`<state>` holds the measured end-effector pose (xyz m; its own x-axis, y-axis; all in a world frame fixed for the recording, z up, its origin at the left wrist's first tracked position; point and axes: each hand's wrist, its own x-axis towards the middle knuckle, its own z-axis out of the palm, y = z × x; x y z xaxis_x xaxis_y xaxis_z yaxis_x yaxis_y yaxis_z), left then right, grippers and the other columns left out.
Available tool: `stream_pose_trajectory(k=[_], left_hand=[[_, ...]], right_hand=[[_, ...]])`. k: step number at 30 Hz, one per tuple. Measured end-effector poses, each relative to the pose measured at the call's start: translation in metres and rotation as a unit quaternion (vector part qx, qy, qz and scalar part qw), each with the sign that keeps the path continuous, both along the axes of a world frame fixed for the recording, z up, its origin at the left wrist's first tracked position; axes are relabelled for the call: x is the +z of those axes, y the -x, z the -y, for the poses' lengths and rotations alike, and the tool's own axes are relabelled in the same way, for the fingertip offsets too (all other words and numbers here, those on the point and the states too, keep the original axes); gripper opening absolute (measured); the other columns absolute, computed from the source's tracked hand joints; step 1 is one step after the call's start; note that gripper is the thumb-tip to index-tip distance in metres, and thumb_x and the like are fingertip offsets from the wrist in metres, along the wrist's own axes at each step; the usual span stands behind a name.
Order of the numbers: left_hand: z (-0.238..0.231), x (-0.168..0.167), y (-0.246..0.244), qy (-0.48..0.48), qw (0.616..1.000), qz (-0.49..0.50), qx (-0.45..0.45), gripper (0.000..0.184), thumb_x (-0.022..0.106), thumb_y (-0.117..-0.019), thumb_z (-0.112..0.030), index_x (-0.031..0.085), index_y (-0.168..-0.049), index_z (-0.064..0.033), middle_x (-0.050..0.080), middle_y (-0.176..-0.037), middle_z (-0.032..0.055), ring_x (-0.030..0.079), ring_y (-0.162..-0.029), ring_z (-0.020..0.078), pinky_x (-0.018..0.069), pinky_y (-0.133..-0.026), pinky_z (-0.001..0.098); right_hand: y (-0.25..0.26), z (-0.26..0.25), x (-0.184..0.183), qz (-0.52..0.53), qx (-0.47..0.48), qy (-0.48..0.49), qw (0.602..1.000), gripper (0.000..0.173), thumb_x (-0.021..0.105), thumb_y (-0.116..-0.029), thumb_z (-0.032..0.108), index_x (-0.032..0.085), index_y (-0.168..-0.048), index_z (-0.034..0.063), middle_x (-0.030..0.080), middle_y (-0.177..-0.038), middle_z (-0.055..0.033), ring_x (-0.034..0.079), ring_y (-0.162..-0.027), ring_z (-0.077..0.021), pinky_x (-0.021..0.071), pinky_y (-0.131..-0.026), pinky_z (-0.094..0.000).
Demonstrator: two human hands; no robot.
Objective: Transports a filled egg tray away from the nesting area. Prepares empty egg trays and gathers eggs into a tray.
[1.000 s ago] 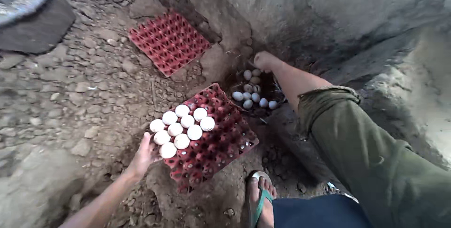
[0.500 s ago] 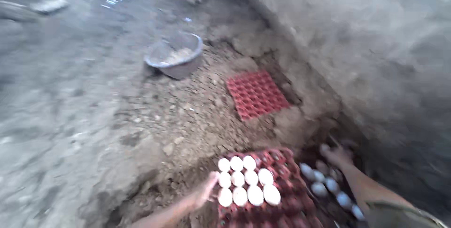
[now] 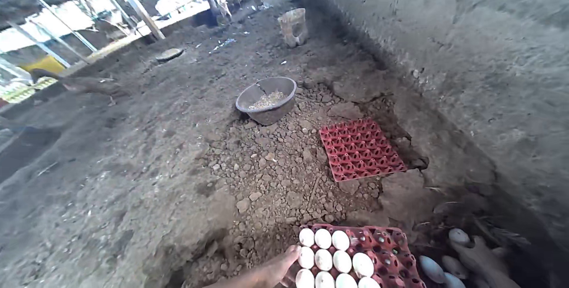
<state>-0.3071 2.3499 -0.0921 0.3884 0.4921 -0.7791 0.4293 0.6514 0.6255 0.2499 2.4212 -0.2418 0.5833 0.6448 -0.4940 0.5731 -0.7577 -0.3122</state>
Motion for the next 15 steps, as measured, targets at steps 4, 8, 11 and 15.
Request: stream_pose_trajectory(k=[4, 8, 11, 15], left_hand=[[0.0, 0.0, 0.002, 0.002, 1.0, -0.001, -0.012, 0.067, 0.012, -0.1088, -0.053, 0.017, -0.163, -0.0124, 0.039, -0.159, 0.0202, 0.055, -0.134, 0.0323, 0.0478, -0.106, 0.0521], [0.0, 0.003, 0.001, 0.004, 1.0, -0.002, -0.021, 0.068, 0.012, -0.109, -0.053, 0.017, -0.163, -0.0125, 0.039, -0.159, 0.0204, 0.055, -0.134, 0.0321, 0.0477, -0.106, 0.0511], [0.002, 0.0, 0.0, 0.001, 1.0, -0.008, -0.028, 0.068, 0.011, -0.1083, -0.055, 0.021, -0.161, -0.0138, 0.043, -0.156, 0.0196, 0.057, -0.131, 0.0312, 0.048, -0.105, 0.0513], [0.004, -0.003, -0.001, 0.004, 0.999, -0.017, -0.031, 0.07, 0.012, -0.1075, -0.058, 0.017, -0.164, -0.0158, 0.037, -0.161, 0.0186, 0.055, -0.134, 0.0321, 0.0468, -0.106, 0.0527]], right_hand=[[0.019, 0.004, -0.008, 0.028, 0.044, -0.014, 0.999, 0.079, 0.077, -0.0867, 0.05, 0.051, -0.147, 0.0054, 0.028, -0.158, -0.0377, 0.043, -0.137, -0.0565, 0.0414, -0.105, -0.0711], [0.038, 0.006, -0.008, 0.082, 0.053, -0.009, 0.995, 0.071, 0.071, -0.091, 0.05, 0.052, -0.146, 0.0087, 0.032, -0.157, -0.036, 0.047, -0.133, -0.0561, 0.0464, -0.1, -0.0697], [0.041, 0.01, -0.014, 0.103, 0.09, -0.009, 0.991, 0.068, 0.076, -0.0867, 0.047, 0.056, -0.141, 0.0113, 0.033, -0.156, -0.0358, 0.048, -0.133, -0.0563, 0.0481, -0.098, -0.0703], [0.035, 0.012, -0.017, 0.078, 0.093, 0.012, 0.993, 0.069, 0.078, -0.0847, 0.048, 0.057, -0.14, 0.0128, 0.033, -0.155, -0.0368, 0.051, -0.131, -0.0548, 0.0492, -0.098, -0.0677]])
